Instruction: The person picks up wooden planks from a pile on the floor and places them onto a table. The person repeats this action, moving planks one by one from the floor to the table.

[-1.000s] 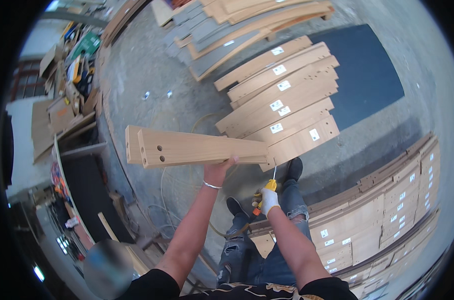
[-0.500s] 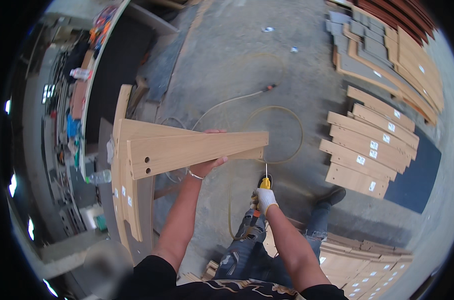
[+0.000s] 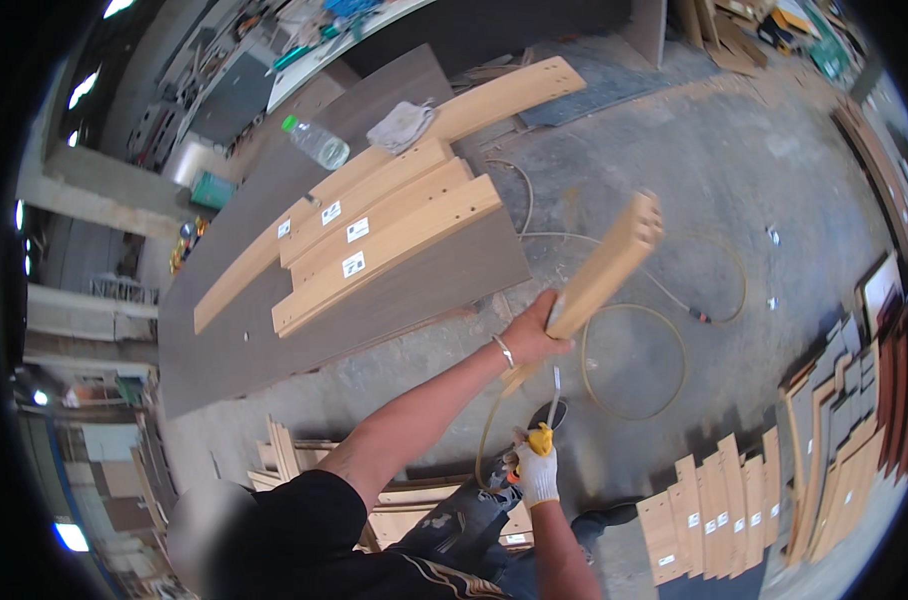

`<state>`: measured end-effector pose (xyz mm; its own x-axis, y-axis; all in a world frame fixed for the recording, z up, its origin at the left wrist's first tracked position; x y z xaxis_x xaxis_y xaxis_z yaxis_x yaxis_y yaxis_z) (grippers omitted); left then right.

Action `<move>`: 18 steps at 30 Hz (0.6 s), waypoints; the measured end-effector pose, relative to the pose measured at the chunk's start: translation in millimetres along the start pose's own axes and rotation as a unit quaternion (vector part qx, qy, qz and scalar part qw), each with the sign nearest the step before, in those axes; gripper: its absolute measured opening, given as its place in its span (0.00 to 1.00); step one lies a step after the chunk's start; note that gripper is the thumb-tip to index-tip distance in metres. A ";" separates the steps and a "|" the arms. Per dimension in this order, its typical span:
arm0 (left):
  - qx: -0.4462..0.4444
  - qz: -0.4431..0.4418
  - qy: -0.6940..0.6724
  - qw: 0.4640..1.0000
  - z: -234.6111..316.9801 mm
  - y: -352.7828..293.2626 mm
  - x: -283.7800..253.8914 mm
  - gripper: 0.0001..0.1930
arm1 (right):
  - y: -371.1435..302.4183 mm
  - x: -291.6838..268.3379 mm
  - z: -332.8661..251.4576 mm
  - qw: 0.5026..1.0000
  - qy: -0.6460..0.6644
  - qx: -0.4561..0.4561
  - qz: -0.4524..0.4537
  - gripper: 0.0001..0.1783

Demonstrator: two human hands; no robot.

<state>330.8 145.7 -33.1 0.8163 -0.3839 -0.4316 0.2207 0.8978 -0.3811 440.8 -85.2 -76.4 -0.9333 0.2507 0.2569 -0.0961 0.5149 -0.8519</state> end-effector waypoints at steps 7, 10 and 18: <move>-0.069 -0.041 0.180 0.980 5.9 4.4 33.6 0.38 | 18.4 -36.9 0.3 0.996 0.067 0.037 0.037 0.05; -0.093 -0.056 0.179 0.978 -11.1 -1.8 31.7 0.38 | 7.8 -29.8 -9.2 0.996 0.074 0.036 0.019 0.06; -0.122 -0.045 0.260 0.957 31.6 -71.3 -57.0 0.36 | 21.8 -90.0 -2.4 0.983 0.160 0.059 0.062 0.05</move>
<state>285.5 110.4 44.5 0.4096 -0.5697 -0.7125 0.0946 0.8034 -0.5879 523.4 -94.6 -117.0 -0.7857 0.5602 0.2624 -0.0463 0.3697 -0.9280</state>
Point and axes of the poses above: each hand's wrist, its own y-axis towards the middle knuckle, its own x-axis out of the palm, z = x × y, the point moved 1 cm from there along y, towards the middle knuckle
